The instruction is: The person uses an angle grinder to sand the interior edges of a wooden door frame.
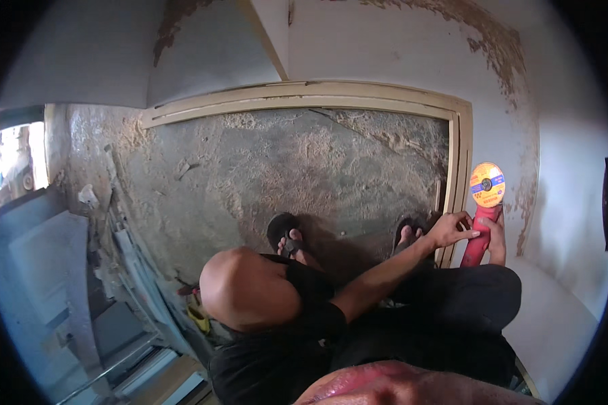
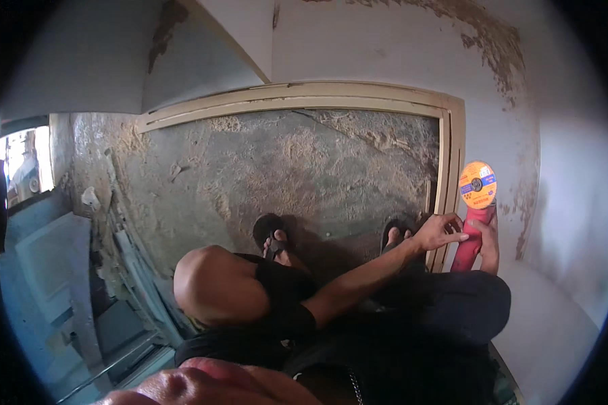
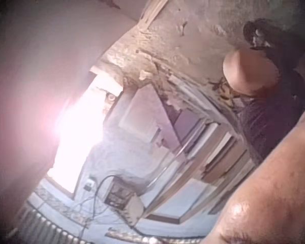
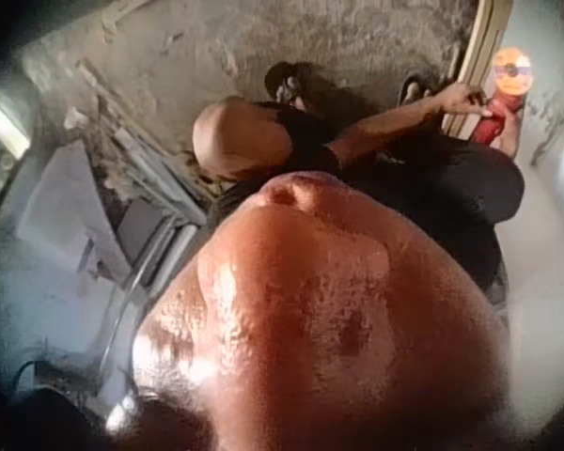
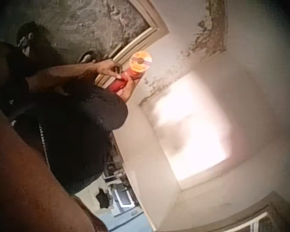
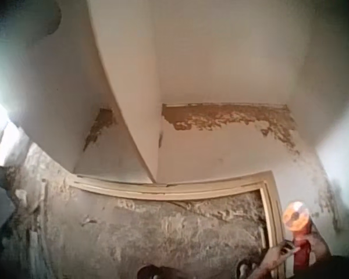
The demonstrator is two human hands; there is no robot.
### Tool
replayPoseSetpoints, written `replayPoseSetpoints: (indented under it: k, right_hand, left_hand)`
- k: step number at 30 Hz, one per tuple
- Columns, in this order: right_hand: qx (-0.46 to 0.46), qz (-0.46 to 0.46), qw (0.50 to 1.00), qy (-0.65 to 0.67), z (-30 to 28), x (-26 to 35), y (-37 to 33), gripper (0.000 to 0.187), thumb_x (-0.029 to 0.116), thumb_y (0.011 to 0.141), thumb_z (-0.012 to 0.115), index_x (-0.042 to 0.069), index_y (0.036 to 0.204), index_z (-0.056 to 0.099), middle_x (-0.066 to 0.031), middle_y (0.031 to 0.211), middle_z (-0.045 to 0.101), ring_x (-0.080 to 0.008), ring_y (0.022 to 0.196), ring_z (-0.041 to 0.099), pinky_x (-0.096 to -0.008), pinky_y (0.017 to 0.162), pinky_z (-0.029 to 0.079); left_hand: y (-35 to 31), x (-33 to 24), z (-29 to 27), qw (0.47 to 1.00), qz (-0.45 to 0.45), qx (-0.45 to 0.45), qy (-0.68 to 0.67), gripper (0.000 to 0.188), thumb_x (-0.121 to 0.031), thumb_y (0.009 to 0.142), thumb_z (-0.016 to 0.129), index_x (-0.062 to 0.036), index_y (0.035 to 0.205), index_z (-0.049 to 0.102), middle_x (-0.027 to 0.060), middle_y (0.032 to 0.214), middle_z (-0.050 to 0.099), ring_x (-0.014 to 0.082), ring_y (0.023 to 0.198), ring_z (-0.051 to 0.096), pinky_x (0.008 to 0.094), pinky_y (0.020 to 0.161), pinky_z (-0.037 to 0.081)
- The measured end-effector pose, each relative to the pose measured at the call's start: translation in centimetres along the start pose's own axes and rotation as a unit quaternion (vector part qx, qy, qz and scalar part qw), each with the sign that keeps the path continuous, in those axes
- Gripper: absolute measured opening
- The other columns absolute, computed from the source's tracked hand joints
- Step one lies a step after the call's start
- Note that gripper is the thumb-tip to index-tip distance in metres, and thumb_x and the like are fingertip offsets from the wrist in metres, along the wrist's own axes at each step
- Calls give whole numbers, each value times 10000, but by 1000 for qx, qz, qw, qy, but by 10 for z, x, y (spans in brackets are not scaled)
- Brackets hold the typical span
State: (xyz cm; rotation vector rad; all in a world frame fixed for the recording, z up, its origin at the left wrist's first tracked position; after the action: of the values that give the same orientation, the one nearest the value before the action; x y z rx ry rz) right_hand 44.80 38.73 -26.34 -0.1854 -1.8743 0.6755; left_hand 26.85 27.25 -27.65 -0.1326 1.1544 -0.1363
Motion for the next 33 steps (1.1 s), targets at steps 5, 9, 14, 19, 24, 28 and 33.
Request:
replayPoseSetpoints:
  k: [5,9,14,19,24,28,33]
  right_hand:
    - [33,104,990,90,19,-39,11,674,9,760,729,60,1389,494,-127,1141,651,-283,933,702,-417,817,618]
    - [-1,82,994,66,21,-46,-4,656,25,766,727,55,1381,502,-127,1142,653,-284,926,701,-413,814,617]
    - [-22,60,997,48,35,-42,-3,635,45,773,725,50,1371,512,-128,1142,655,-284,917,700,-409,811,616]
    - [-31,60,997,32,57,-33,-6,614,65,781,723,45,1361,523,-129,1143,657,-285,908,699,-406,808,615]
    - [-65,78,994,41,30,-54,-18,605,79,784,721,41,1356,528,-130,1145,658,-286,908,699,-405,809,613]
    - [-67,95,991,62,23,-66,-19,603,88,785,719,39,1356,529,-130,1148,658,-287,913,699,-406,812,612]
    - [-66,117,987,88,6,-87,-17,602,99,787,717,37,1355,531,-131,1151,658,-289,920,698,-408,817,611]
  left_hand:
    - [20,21,-26,988,-49,37,143,1118,-855,658,756,74,1232,516,295,1045,712,451,985,714,463,864,580]
    - [1,20,-20,997,6,70,7,1198,-684,700,860,-27,1542,316,242,1303,663,385,1210,661,441,1045,513]
    - [4,52,-8,989,-45,119,79,1267,-681,674,871,-51,1574,239,265,1320,652,406,1206,660,457,1039,521]
    - [-6,94,12,955,43,83,282,1290,-610,673,884,42,1570,225,300,1523,445,420,1370,518,451,1126,466]
    - [-13,98,16,934,-33,175,309,1150,-488,740,866,-4,1595,268,193,1569,382,396,1406,472,456,1145,444]
    - [-14,98,6,951,-40,139,274,1079,-525,792,806,-2,1579,286,228,1500,455,421,1347,532,475,1117,462]
    - [2,73,-20,957,-42,119,261,642,-501,807,795,-15,1201,647,199,1131,711,396,1036,713,490,914,572]
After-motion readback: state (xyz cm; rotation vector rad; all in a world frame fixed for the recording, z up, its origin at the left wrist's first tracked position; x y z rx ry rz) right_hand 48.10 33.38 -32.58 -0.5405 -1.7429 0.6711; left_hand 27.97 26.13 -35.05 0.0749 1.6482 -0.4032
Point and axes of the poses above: each hand's wrist, its own y-axis towards the middle knuckle, its own z-axis out of the palm, x = y × z, the point moved 7 cm from there along y, towards the middle knuckle
